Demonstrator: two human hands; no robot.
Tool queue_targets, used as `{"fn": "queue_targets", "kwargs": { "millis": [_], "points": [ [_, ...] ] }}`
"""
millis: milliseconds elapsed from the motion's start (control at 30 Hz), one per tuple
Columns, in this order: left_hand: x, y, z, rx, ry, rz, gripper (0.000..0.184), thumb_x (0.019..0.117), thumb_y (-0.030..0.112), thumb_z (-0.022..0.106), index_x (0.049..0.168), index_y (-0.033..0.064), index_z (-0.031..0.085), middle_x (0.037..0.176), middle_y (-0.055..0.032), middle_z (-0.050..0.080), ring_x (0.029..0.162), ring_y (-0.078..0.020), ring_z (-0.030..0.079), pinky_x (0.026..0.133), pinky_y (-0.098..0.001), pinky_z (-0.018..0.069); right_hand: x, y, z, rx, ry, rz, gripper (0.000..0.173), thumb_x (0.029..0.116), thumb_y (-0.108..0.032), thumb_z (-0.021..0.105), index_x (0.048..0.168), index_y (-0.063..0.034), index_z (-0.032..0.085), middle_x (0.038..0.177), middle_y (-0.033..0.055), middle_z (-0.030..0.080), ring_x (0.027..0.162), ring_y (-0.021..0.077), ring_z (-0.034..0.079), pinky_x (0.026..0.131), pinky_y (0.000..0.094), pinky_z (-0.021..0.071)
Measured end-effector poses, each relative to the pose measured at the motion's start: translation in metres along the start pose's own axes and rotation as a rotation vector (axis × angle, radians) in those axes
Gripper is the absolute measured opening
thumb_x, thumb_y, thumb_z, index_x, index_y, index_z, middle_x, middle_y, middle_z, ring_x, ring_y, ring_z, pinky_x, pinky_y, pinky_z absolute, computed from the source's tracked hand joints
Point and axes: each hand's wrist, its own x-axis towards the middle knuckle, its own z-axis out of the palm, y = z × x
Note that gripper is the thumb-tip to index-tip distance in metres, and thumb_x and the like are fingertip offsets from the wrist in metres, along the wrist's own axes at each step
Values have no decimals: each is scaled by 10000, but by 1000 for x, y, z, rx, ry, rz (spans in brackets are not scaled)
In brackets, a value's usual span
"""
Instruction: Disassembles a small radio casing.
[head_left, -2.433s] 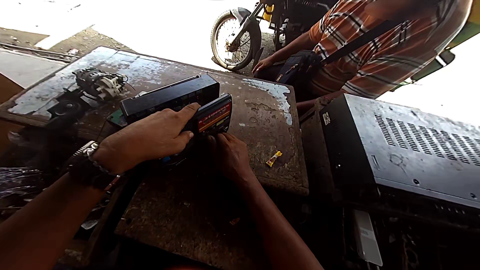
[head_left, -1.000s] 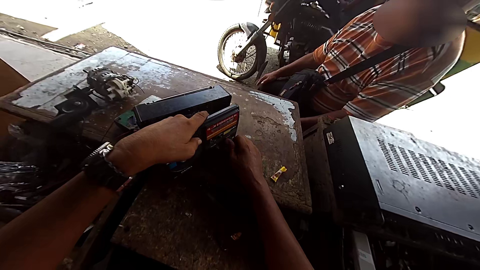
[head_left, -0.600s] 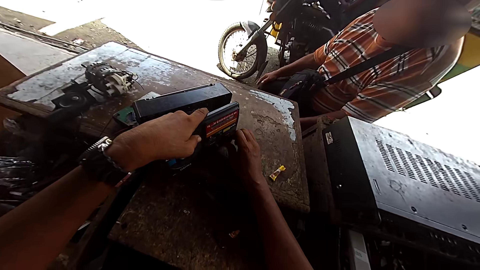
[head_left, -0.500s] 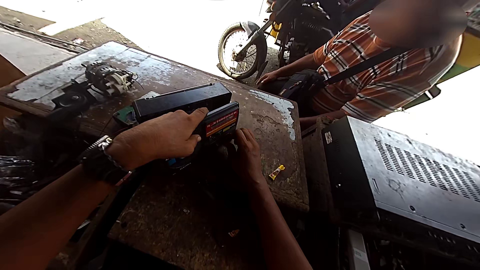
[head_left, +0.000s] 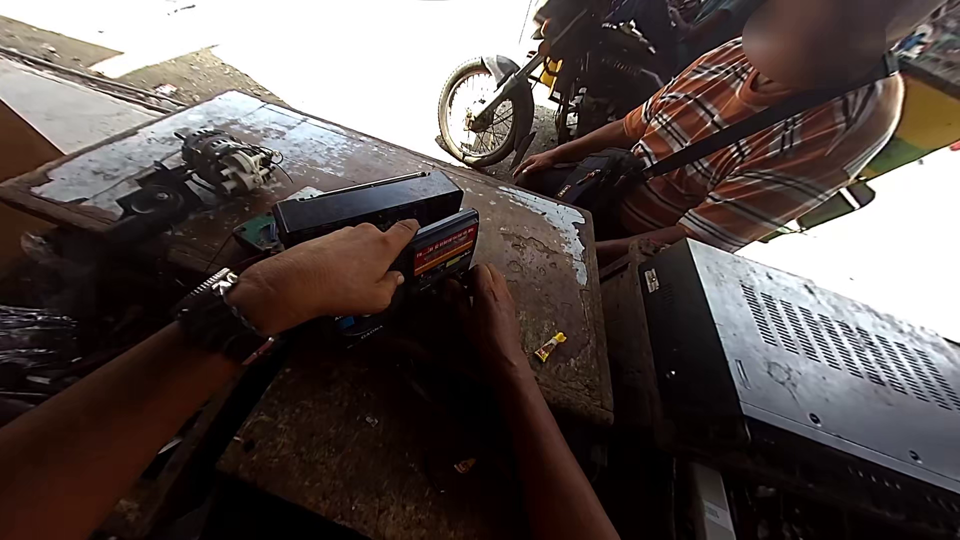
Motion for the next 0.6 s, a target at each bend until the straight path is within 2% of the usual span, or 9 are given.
{"fn": "queue_targets", "kwargs": {
  "millis": [167,267,333,400,467,533,600],
  "points": [
    [-1,0,-1,-8,-9,-6,678,1029,264,595,1615,172,267,831,-60,650,656,-191,655,620,-410,576,0,-4,1,8,76,-66,221,897,-159,777,984,-12,637,975,136,636,968,296,649,852,430,568],
    [-1,1,0,6,-5,-3,672,1031,268,588,1614,163,271,845,-66,649,678,-201,658,634,-416,574,1,-6,3,14,124,-131,167,853,-43,768,947,-13,633,961,132,638,969,287,653,846,415,572],
    [-1,0,0,4,-2,4,656,1034,268,588,1605,158,285,832,-66,648,664,-198,661,625,-412,579,1,-6,3,23,145,-164,140,849,-12,750,940,-11,644,964,131,650,975,287,658,849,410,573],
    [-1,0,0,14,-5,-1,677,1038,284,584,1619,158,261,843,-70,651,681,-204,663,639,-420,578,2,-5,3,33,159,-186,150,840,-9,763,938,-13,650,952,128,654,966,287,662,844,415,576],
    [-1,-1,1,39,5,4,679,1038,295,582,1618,147,262,853,-72,661,696,-208,675,647,-425,587,1,-3,2,42,138,-169,194,834,-37,789,975,-14,658,971,135,666,989,296,666,883,431,575],
    [-2,-3,2,63,23,20,687,1035,294,586,1621,133,265,883,-95,673,747,-242,681,684,-459,578,-1,-2,0,25,83,-108,275,852,-126,804,1057,-6,666,1031,161,668,1025,324,659,904,460,567],
    [-2,-6,3,67,42,46,674,1034,291,588,1613,137,279,901,-99,681,772,-244,691,702,-470,581,-2,0,-2,9,26,-64,325,916,-268,762,1083,-3,674,1051,168,658,1030,339,646,886,476,561]
  ]
}}
